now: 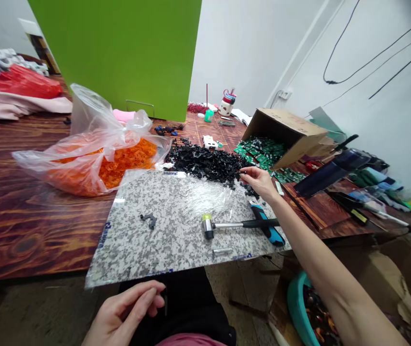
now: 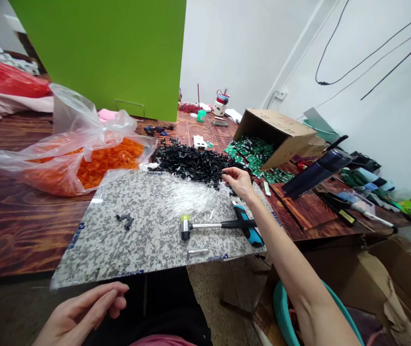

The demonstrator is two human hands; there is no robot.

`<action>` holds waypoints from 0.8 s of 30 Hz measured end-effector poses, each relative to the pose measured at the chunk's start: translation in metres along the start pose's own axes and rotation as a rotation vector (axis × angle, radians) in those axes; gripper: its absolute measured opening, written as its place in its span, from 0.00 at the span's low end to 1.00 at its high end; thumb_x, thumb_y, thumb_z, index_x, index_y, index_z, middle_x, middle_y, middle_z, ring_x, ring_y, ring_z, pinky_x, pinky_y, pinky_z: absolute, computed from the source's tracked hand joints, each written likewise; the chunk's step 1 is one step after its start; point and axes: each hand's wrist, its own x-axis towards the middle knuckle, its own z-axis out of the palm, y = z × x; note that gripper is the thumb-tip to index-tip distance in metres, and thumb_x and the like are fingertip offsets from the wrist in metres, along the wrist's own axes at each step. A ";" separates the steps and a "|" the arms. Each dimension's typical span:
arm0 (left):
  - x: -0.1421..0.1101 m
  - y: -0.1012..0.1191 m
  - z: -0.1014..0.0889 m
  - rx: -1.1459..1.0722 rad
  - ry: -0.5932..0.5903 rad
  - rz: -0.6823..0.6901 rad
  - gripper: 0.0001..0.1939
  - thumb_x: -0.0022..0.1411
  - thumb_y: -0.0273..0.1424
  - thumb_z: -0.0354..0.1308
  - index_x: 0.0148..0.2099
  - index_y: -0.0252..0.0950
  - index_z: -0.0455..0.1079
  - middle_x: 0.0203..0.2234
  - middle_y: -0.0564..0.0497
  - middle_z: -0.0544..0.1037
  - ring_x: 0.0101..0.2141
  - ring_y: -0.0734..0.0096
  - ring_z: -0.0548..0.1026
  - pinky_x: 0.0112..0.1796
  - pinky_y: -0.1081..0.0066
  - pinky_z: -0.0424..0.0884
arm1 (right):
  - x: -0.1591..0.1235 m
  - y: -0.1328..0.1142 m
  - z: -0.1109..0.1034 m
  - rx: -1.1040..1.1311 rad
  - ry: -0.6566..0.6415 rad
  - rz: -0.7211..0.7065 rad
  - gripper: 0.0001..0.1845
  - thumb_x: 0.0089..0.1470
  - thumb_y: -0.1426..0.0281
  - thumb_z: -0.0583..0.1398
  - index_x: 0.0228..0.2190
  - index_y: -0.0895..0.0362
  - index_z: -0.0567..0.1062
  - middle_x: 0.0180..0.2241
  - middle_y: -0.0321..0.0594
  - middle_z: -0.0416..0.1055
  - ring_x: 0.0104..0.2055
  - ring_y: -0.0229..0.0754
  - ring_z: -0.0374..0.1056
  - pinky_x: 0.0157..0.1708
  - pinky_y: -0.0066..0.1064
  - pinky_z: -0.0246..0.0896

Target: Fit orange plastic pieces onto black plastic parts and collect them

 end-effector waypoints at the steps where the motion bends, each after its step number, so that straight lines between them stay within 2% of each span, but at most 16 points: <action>1: 0.002 0.007 0.004 -0.054 -0.015 -0.024 0.17 0.58 0.45 0.59 0.39 0.39 0.79 0.26 0.50 0.82 0.27 0.68 0.77 0.29 0.78 0.71 | -0.011 -0.012 0.002 0.066 -0.024 -0.026 0.16 0.54 0.59 0.61 0.36 0.60 0.74 0.27 0.38 0.75 0.28 0.39 0.72 0.30 0.32 0.70; 2: 0.004 0.014 0.008 -0.110 -0.041 -0.051 0.18 0.58 0.46 0.58 0.39 0.38 0.78 0.25 0.49 0.81 0.26 0.70 0.75 0.25 0.79 0.68 | -0.024 -0.024 0.005 0.127 -0.055 -0.053 0.16 0.52 0.59 0.62 0.36 0.59 0.74 0.27 0.38 0.75 0.28 0.40 0.72 0.30 0.32 0.70; 4: 0.010 0.027 0.017 -0.230 -0.139 -0.064 0.17 0.59 0.44 0.58 0.39 0.36 0.78 0.25 0.49 0.80 0.24 0.73 0.73 0.23 0.80 0.65 | -0.054 -0.052 0.015 0.230 -0.134 -0.106 0.14 0.50 0.61 0.63 0.35 0.57 0.74 0.30 0.40 0.76 0.30 0.41 0.74 0.30 0.32 0.71; 7: 0.021 0.042 0.030 -0.440 -0.240 -0.085 0.20 0.58 0.45 0.59 0.38 0.32 0.78 0.25 0.47 0.79 0.24 0.74 0.73 0.21 0.80 0.62 | -0.097 -0.091 0.033 0.403 -0.271 -0.256 0.05 0.53 0.69 0.62 0.34 0.54 0.75 0.35 0.40 0.77 0.37 0.42 0.74 0.36 0.32 0.72; 9: 0.028 0.047 0.036 -0.582 -0.294 -0.135 0.23 0.58 0.48 0.57 0.37 0.30 0.78 0.25 0.46 0.78 0.22 0.74 0.73 0.19 0.80 0.60 | -0.119 -0.109 0.043 0.473 -0.364 -0.415 0.06 0.55 0.76 0.60 0.34 0.53 0.76 0.35 0.40 0.77 0.39 0.41 0.74 0.41 0.33 0.70; 11: 0.032 0.048 0.040 -0.686 -0.304 -0.157 0.25 0.59 0.49 0.56 0.36 0.29 0.78 0.24 0.45 0.78 0.21 0.75 0.72 0.19 0.80 0.59 | -0.132 -0.120 0.052 0.472 -0.439 -0.547 0.10 0.55 0.80 0.58 0.34 0.54 0.76 0.35 0.40 0.77 0.39 0.40 0.73 0.41 0.31 0.69; 14: 0.033 0.045 0.040 -0.722 -0.294 -0.126 0.25 0.59 0.49 0.56 0.33 0.29 0.77 0.23 0.46 0.77 0.20 0.77 0.70 0.19 0.80 0.58 | -0.139 -0.125 0.063 0.453 -0.501 -0.640 0.11 0.54 0.81 0.59 0.33 0.55 0.76 0.38 0.42 0.75 0.39 0.38 0.73 0.39 0.27 0.69; 17: 0.031 0.038 0.037 -0.683 -0.300 -0.118 0.21 0.58 0.46 0.59 0.32 0.29 0.77 0.20 0.49 0.74 0.18 0.81 0.66 0.19 0.80 0.56 | -0.139 -0.124 0.069 0.466 -0.542 -0.672 0.08 0.55 0.80 0.59 0.32 0.57 0.76 0.39 0.45 0.74 0.40 0.38 0.71 0.39 0.28 0.68; 21: 0.029 0.029 0.031 -0.601 -0.324 -0.157 0.20 0.58 0.44 0.59 0.28 0.30 0.76 0.16 0.51 0.72 0.17 0.82 0.63 0.19 0.80 0.54 | -0.136 -0.126 0.069 0.433 -0.642 -0.718 0.09 0.58 0.78 0.57 0.31 0.59 0.77 0.39 0.46 0.74 0.42 0.39 0.69 0.43 0.32 0.66; 24: 0.028 0.025 0.026 -0.526 -0.261 -0.157 0.21 0.58 0.45 0.59 0.27 0.30 0.75 0.15 0.51 0.72 0.16 0.82 0.61 0.18 0.79 0.52 | -0.127 -0.124 0.065 0.334 -0.707 -0.711 0.08 0.58 0.77 0.57 0.36 0.58 0.77 0.40 0.44 0.74 0.42 0.38 0.69 0.43 0.31 0.65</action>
